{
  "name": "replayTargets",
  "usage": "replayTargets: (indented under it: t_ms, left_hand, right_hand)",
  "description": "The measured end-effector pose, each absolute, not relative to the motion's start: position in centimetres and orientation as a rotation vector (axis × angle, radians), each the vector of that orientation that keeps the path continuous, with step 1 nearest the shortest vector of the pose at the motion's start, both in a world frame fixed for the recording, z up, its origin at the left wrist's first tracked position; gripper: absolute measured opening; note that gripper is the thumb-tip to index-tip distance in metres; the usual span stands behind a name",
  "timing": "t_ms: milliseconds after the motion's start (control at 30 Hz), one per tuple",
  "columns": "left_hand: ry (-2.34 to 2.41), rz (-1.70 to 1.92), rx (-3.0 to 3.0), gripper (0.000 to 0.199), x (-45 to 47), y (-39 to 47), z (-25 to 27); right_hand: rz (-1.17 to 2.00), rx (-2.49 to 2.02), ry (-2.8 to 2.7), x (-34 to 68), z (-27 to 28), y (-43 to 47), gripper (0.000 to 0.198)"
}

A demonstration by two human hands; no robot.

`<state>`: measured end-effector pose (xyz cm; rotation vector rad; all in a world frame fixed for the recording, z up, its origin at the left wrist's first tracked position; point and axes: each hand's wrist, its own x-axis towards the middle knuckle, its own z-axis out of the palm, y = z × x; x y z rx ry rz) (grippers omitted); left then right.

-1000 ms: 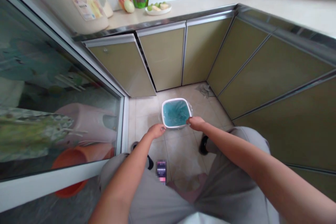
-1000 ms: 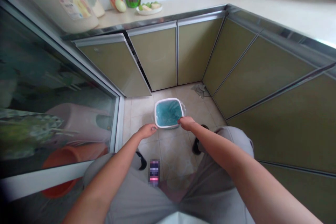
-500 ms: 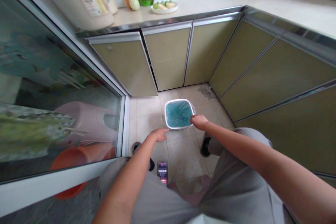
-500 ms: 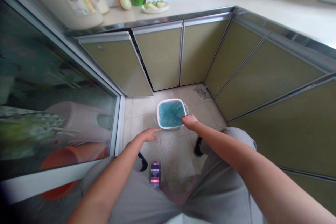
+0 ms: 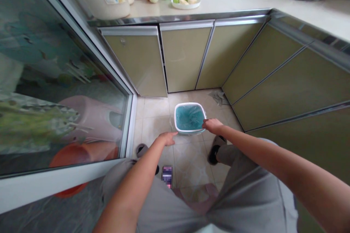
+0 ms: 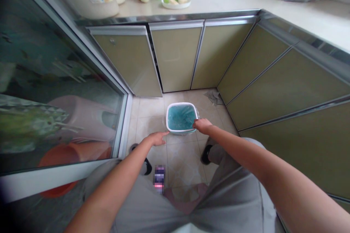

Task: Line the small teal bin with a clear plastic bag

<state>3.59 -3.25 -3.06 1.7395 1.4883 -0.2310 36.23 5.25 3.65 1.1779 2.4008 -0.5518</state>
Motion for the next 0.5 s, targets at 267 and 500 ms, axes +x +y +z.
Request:
replayTargets:
  t_ms: [267,500]
  left_hand:
    - [1.629,-0.139,1.769,0.070,4.6,-3.2,-1.9]
    - [1.586,-0.315,1.712,0.065,4.5,-3.9,-2.3]
  right_hand:
    - [-1.072,1.478,2.458,36.6,12.4,14.1,0.020]
    - [-1.430,2.215,2.258,35.1,12.8,23.4,0.011]
